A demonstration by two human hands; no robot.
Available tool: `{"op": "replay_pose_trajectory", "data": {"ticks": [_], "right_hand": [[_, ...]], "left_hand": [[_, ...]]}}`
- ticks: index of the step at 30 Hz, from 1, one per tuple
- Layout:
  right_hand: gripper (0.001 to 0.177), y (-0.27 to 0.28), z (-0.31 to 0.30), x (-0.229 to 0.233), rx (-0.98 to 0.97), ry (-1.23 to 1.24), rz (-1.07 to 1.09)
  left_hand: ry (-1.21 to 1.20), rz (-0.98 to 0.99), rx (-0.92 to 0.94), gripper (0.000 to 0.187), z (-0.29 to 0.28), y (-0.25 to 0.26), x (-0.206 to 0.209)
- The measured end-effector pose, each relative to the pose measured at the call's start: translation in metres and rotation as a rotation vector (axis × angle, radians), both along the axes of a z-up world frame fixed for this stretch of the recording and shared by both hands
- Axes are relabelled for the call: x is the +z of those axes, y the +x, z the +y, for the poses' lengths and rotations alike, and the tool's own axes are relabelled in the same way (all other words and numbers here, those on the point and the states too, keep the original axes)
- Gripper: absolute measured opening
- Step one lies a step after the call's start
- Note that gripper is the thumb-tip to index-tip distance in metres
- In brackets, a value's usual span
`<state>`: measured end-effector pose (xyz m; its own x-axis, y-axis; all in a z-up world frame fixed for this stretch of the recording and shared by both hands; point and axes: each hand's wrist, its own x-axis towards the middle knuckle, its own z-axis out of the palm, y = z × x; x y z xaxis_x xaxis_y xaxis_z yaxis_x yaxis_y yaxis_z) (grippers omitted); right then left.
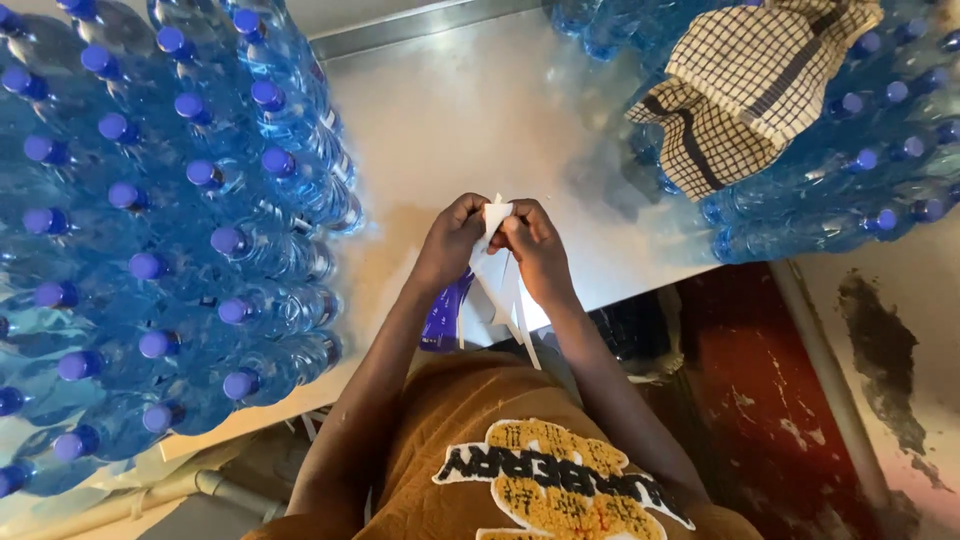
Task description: Manually applying adhesive labels to plastic water bottles
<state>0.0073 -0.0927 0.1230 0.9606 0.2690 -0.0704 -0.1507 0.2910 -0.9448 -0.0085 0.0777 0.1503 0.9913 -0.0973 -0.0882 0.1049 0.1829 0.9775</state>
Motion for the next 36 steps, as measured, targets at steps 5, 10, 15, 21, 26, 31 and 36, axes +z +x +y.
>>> {"op": "replay_pose_trajectory", "data": {"ticks": [5, 10, 15, 21, 26, 31, 36], "right_hand": [[0.041, -0.010, -0.003, 0.038, -0.119, -0.319, -0.181], [0.043, -0.030, -0.043, 0.014, -0.189, -0.335, -0.046], [0.044, -0.089, -0.131, -0.078, 0.093, -1.084, 0.239], [0.049, -0.089, -0.132, -0.024, 0.043, -1.045, 0.230], [0.050, -0.043, -0.065, 0.058, -0.226, -0.320, -0.048], [0.026, -0.045, -0.055, 0.072, -0.286, -0.462, -0.138], [0.019, -0.065, -0.069, 0.076, -0.351, -0.530, -0.092]], "left_hand": [[0.205, -0.051, 0.143, 0.012, -0.012, 0.003, -0.006], [-0.042, -0.098, 0.526, 0.007, 0.014, 0.022, -0.018], [-0.145, -0.237, 0.831, 0.007, 0.066, 0.049, -0.016], [0.211, -0.227, 0.513, 0.008, 0.013, 0.032, 0.019], [0.229, -0.222, 0.148, 0.013, -0.050, 0.017, 0.006], [0.196, -0.159, 0.040, 0.018, -0.054, -0.003, 0.038], [-0.066, -0.030, 0.019, 0.006, -0.063, 0.004, 0.003]]}}
